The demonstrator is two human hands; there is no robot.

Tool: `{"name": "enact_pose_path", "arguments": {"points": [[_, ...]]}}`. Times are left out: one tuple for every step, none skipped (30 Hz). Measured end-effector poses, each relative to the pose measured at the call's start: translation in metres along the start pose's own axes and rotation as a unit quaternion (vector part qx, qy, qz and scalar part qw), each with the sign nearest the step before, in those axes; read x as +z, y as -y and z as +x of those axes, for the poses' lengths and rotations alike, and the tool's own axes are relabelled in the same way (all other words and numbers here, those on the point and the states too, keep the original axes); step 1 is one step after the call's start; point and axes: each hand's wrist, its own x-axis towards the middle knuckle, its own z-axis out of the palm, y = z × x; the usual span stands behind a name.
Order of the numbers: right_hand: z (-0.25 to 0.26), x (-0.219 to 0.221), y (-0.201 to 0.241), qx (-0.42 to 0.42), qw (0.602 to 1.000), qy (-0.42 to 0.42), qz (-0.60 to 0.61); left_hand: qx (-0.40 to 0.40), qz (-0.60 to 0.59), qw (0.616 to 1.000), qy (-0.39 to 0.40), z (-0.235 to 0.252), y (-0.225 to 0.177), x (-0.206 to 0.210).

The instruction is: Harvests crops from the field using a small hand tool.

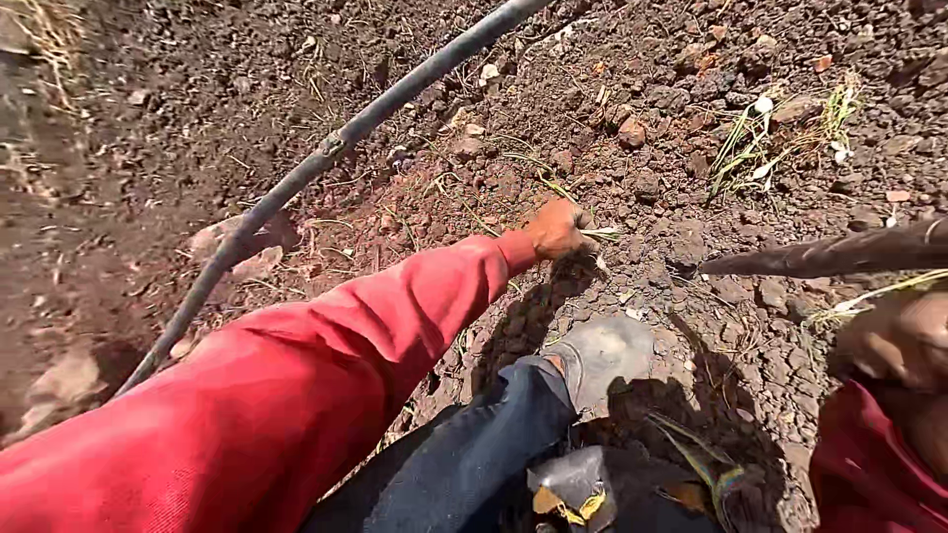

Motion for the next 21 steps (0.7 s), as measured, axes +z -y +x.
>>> {"name": "enact_pose_path", "arguments": {"points": [[0.014, 0.021, -0.024, -0.018, 0.999, -0.002, -0.043, -0.007, 0.006, 1.000, 0.005, 0.004, -0.004, 0.007], [0.019, 0.041, -0.058, -0.009, 0.996, -0.009, -0.092, -0.014, 0.009, 1.000, 0.004, 0.011, -0.011, 0.012], [0.012, 0.056, -0.104, 0.023, 0.990, -0.015, -0.135, -0.021, 0.014, 1.000, -0.002, 0.016, -0.020, 0.017], [-0.005, 0.063, -0.151, 0.072, 0.984, -0.020, -0.165, -0.029, 0.021, 0.999, -0.011, 0.019, -0.028, 0.026], [-0.028, 0.065, -0.187, 0.113, 0.978, -0.028, -0.175, -0.037, 0.035, 0.999, -0.015, 0.022, -0.036, 0.038], [-0.045, 0.064, -0.201, 0.143, 0.972, -0.034, -0.181, -0.035, 0.059, 0.998, -0.012, 0.024, -0.045, 0.052], [-0.053, 0.061, -0.202, 0.143, 0.973, -0.041, -0.179, -0.018, 0.094, 0.995, -0.007, 0.029, -0.050, 0.066], [-0.061, 0.056, -0.188, 0.133, 0.976, -0.048, -0.167, 0.005, 0.128, 0.992, 0.007, 0.030, -0.050, 0.083], [-0.072, 0.048, -0.162, 0.121, 0.980, -0.059, -0.146, 0.030, 0.154, 0.987, 0.029, 0.023, -0.046, 0.105], [-0.075, 0.039, -0.134, 0.099, 0.985, -0.079, -0.116, 0.056, 0.166, 0.984, 0.038, 0.019, -0.042, 0.117], [-0.073, 0.027, -0.109, 0.068, 0.990, -0.094, -0.076, 0.070, 0.160, 0.984, 0.031, 0.019, -0.036, 0.115], [-0.075, 0.013, -0.086, 0.045, 0.993, -0.107, -0.027, 0.083, 0.143, 0.986, 0.023, 0.016, -0.032, 0.108], [-0.075, -0.004, -0.066, 0.038, 0.994, -0.102, 0.013, 0.097, 0.120, 0.988, 0.024, 0.009, -0.029, 0.099], [-0.068, -0.017, -0.054, 0.040, 0.994, -0.090, 0.036, 0.114, 0.093, 0.989, 0.021, 0.007, -0.026, 0.086], [-0.057, -0.026, -0.052, 0.037, 0.996, -0.077, 0.025, 0.129, 0.074, 0.989, 0.019, 0.009, -0.024, 0.071], [-0.047, -0.025, -0.059, 0.037, 0.996, -0.081, -0.013, 0.141, 0.063, 0.988, 0.027, 0.012, -0.028, 0.060], [-0.041, -0.017, -0.076, 0.050, 0.991, -0.094, -0.080, 0.145, 0.056, 0.987, 0.042, 0.014, -0.036, 0.054], [-0.043, -0.007, -0.105, 0.068, 0.980, -0.107, -0.152, 0.146, 0.058, 0.986, 0.056, 0.019, -0.047, 0.052], [-0.053, 0.001, -0.139, 0.098, 0.964, -0.119, -0.215, 0.149, 0.073, 0.984, 0.068, 0.024, -0.060, 0.055], [-0.069, 0.008, -0.169, 0.130, 0.947, -0.128, -0.264, 0.154, 0.093, 0.981, 0.079, 0.029, -0.073, 0.062], [-0.084, 0.012, -0.183, 0.174, 0.931, -0.127, -0.295, 0.154, 0.114, 0.977, 0.091, 0.033, -0.086, 0.072]]}}
